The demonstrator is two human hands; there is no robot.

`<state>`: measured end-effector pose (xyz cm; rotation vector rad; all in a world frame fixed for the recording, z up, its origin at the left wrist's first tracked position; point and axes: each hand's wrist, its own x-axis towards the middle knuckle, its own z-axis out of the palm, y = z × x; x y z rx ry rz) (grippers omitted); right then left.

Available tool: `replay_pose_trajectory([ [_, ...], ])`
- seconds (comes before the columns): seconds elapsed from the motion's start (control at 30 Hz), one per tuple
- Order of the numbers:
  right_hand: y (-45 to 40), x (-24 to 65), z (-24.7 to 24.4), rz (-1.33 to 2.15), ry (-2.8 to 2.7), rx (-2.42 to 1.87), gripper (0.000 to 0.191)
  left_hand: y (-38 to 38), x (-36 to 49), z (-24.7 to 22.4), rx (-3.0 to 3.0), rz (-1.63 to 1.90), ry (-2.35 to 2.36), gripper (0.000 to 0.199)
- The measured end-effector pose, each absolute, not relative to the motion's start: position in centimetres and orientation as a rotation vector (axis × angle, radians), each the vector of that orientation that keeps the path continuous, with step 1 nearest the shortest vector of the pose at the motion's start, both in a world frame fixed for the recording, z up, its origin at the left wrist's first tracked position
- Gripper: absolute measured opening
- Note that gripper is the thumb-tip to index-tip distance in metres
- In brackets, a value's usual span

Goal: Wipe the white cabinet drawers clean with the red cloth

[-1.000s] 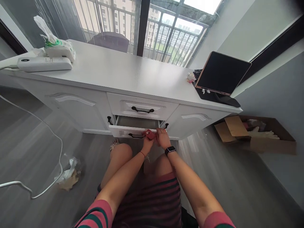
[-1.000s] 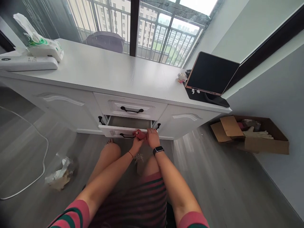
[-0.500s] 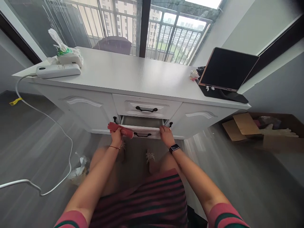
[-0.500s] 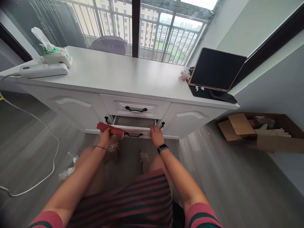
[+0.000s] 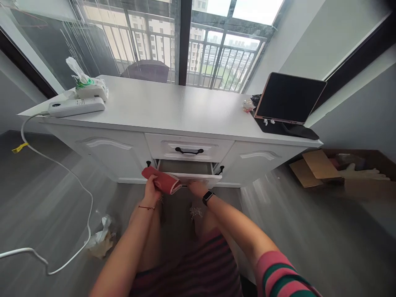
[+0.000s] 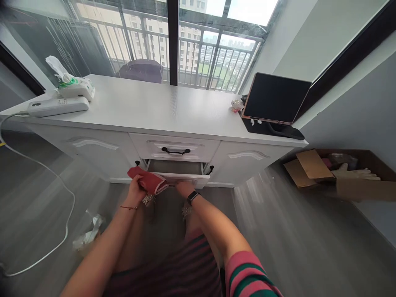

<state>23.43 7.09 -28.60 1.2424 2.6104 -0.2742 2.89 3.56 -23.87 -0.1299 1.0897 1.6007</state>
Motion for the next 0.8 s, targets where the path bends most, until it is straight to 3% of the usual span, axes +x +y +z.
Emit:
replay_pose_trajectory([
  [0.8, 13.6, 21.4, -31.6, -0.485, 2.422, 1.985, 0.027, 5.8, 3.9, -24.6, -0.233, 1.445, 1.129, 0.015],
])
